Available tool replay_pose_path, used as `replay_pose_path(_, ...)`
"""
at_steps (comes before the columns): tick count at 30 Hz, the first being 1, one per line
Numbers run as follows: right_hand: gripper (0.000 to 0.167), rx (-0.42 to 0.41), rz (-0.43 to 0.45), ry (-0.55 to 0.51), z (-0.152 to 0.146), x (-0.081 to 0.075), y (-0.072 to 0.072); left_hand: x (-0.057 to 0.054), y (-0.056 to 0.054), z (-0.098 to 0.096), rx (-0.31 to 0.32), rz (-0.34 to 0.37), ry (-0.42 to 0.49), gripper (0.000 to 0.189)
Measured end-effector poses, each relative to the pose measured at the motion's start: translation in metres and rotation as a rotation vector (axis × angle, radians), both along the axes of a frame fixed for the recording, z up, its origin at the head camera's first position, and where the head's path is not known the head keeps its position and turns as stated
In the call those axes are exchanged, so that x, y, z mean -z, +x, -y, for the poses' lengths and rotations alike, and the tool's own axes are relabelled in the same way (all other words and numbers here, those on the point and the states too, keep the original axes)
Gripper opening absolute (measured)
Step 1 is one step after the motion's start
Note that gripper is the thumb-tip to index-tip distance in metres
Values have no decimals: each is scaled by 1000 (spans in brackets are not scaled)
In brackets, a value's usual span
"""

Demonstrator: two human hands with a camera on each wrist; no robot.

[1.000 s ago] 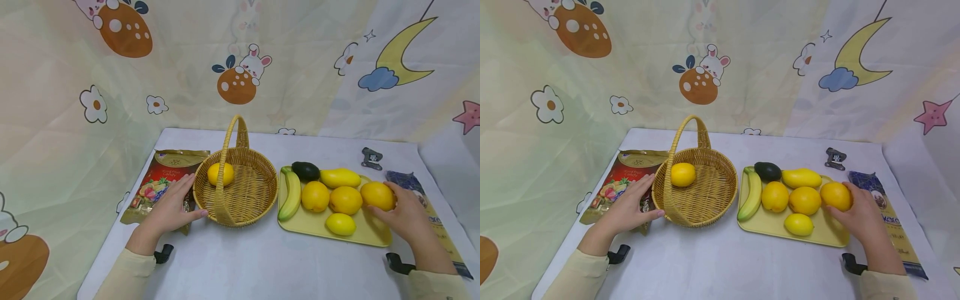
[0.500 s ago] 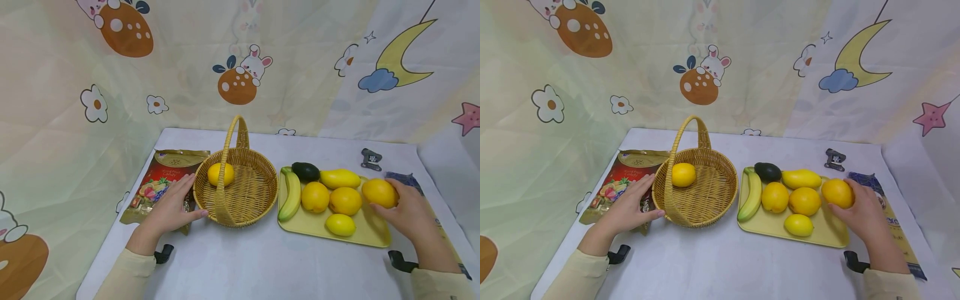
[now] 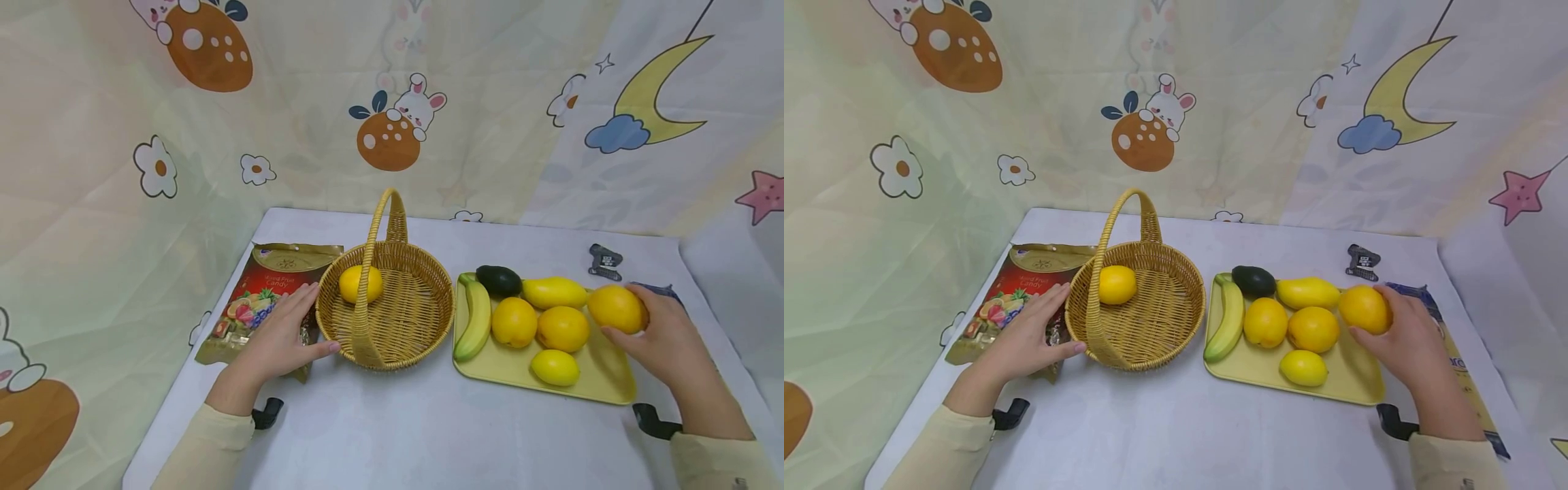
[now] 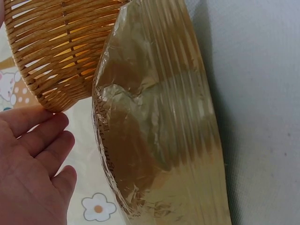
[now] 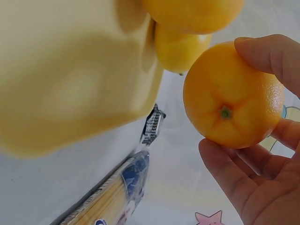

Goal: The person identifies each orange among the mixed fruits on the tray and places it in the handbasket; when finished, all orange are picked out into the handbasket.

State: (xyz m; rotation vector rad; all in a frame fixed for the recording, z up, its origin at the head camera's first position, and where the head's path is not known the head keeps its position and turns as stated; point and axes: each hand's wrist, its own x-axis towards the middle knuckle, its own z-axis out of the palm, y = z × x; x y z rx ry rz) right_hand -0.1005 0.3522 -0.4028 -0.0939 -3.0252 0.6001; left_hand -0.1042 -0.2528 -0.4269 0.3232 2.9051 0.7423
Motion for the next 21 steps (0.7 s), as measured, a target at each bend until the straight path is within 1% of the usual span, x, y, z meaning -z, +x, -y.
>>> replay_pose_path(7,97,6,12,21,6,-4,-1,-1,1,-1,0,4,5,122)
replay_pose_path(11,100,12,21,37,11,-8,-3,-1,1,-1,0,4,7,122)
replay_pose_path(18,100,7,7,30,24,-11,-7,-2,2,-1,-1,0,5,122)
replay_pose_path(21,102,9,16,19,30,-13,-8,-2,2,-1,-1,0,5,122)
